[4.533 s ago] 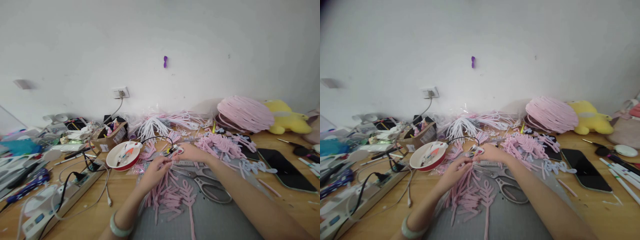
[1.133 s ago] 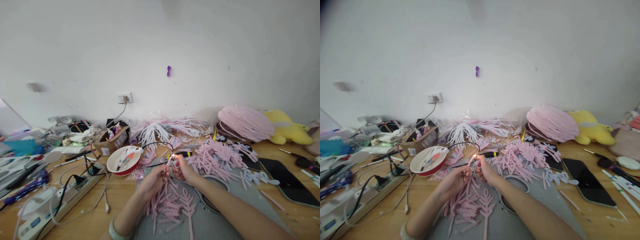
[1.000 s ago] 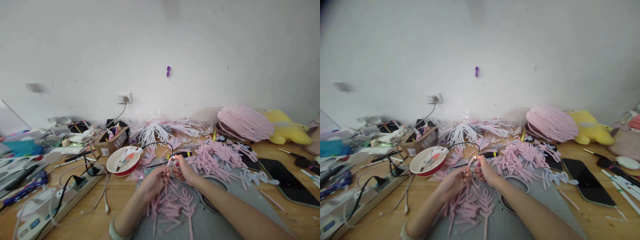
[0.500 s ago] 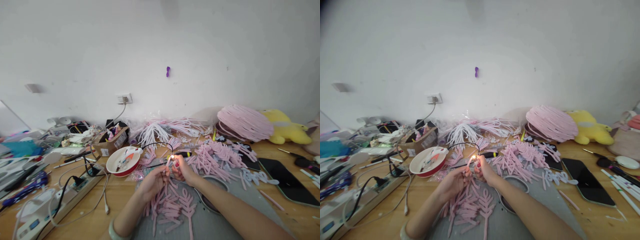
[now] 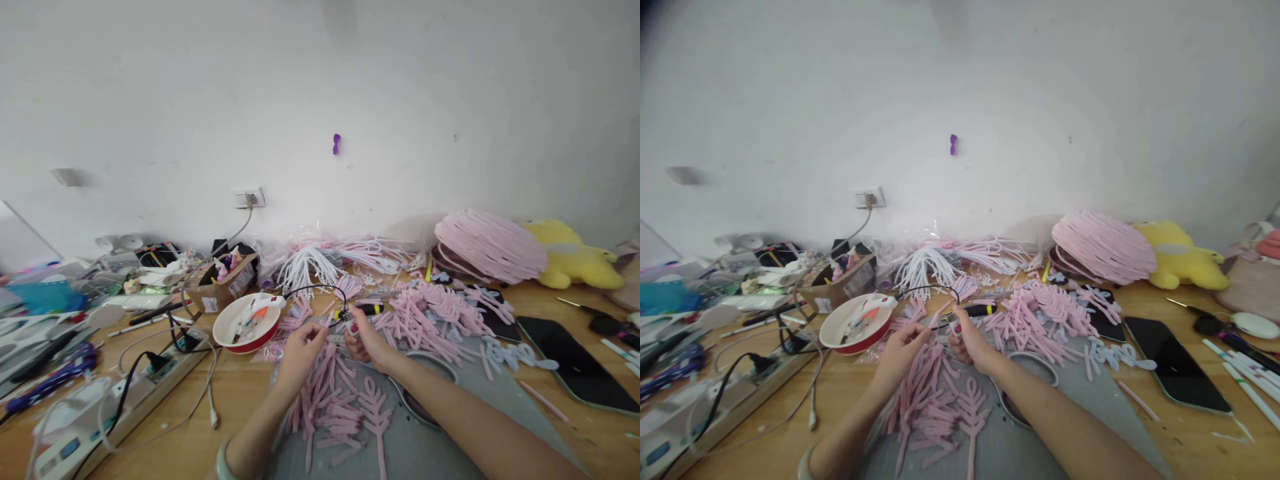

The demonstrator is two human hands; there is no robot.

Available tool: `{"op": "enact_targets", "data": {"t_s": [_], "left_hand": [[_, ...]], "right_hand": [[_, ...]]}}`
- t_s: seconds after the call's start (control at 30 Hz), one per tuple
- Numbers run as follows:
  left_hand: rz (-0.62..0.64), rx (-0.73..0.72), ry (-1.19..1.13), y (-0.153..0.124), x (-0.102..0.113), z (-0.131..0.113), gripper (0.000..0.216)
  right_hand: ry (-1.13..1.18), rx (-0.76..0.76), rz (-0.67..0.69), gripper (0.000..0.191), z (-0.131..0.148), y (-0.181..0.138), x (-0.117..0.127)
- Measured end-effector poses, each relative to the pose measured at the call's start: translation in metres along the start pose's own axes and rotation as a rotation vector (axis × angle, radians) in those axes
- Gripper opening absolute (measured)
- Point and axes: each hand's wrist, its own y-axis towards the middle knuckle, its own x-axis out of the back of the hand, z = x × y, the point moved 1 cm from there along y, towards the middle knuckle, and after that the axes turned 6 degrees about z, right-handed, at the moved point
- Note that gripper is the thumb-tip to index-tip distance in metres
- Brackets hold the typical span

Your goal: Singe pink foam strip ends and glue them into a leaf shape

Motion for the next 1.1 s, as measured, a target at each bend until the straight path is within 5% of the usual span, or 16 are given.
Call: {"op": "enact_targets", "data": {"t_s": [0.17, 0.53, 1.1], "left_hand": [[-0.045, -0.168, 0.355, -0.0028, 0.0012, -0.0036, 0.021], [-0.049, -0.290, 0.681, -0.0057, -0.0005, -0.0105, 0.019], [0.016, -0.275, 0.682, -0.0091, -0.0046, -0.0092, 0.019]], "right_hand": [[0.001, 0.018, 0.021, 0.056, -0.0013, 0.0015, 0.0017], [0.007, 0.032, 0.025, 0.053, -0.0034, 0.0051, 0.0031], [0.037, 0.017, 0.039, 0.054, -0.0042, 0.0058, 0.0026]]}}
